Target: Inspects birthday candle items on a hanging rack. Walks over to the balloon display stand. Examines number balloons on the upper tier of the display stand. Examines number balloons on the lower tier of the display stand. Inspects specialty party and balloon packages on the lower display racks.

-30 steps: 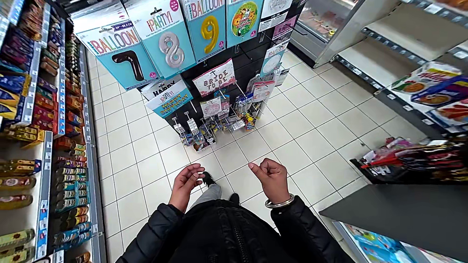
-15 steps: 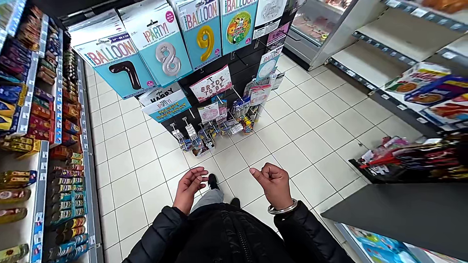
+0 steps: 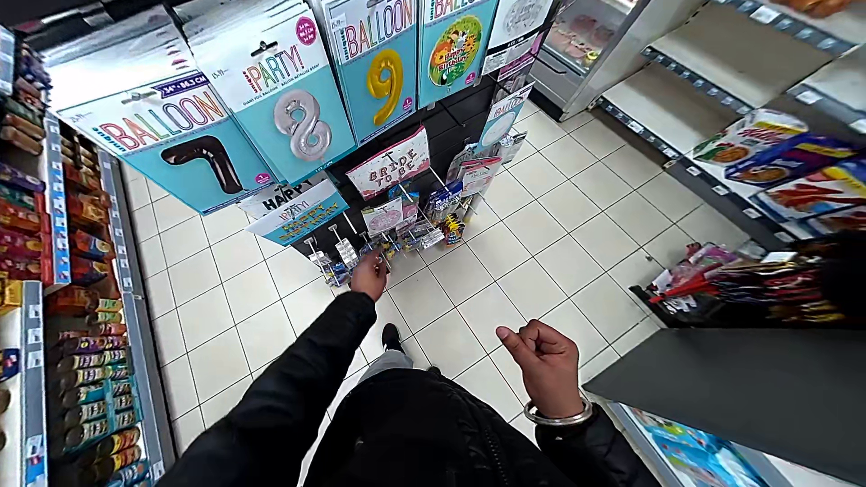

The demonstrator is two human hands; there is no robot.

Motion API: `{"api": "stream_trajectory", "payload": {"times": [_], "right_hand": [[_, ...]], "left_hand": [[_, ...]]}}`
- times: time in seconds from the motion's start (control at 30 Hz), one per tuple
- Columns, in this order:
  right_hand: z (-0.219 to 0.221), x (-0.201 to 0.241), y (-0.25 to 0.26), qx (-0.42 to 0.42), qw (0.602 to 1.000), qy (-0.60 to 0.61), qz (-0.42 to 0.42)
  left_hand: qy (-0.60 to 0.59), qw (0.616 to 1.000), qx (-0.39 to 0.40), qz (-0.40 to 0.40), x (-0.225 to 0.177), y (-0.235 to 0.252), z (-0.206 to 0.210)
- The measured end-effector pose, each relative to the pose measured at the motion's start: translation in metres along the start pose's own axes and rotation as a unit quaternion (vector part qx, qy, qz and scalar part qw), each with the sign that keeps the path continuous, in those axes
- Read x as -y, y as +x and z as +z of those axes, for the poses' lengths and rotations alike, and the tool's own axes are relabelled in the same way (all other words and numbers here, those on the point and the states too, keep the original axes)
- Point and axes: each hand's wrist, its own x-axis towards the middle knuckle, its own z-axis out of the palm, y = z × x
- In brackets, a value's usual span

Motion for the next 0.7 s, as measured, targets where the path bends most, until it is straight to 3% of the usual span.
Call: {"api": "stream_trajectory", "payload": {"times": [0.17, 0.3, 0.5, 0.7], "right_hand": [[0.013, 0.005, 0.017, -0.011, 1.0, -0.015, 0.004], [0.025, 0.002, 0.027, -0.027, 0.999, -0.028, 0.0], [0.037, -0.004, 0.038, -0.05, 0.998, -0.04, 0.019], [0.044, -0.011, 0.061, -0.024, 0.999, -0.034, 0.027]], "left_hand": [[0.152, 0.988, -0.03, 0.016, 0.019, 0.11, -0.009], [0.224, 0.974, 0.001, -0.016, 0.035, 0.165, -0.01], [0.233, 0.971, 0.05, -0.025, 0.036, 0.176, -0.017], [0.056, 0.988, 0.136, 0.044, 0.038, 0.149, -0.02]]}}
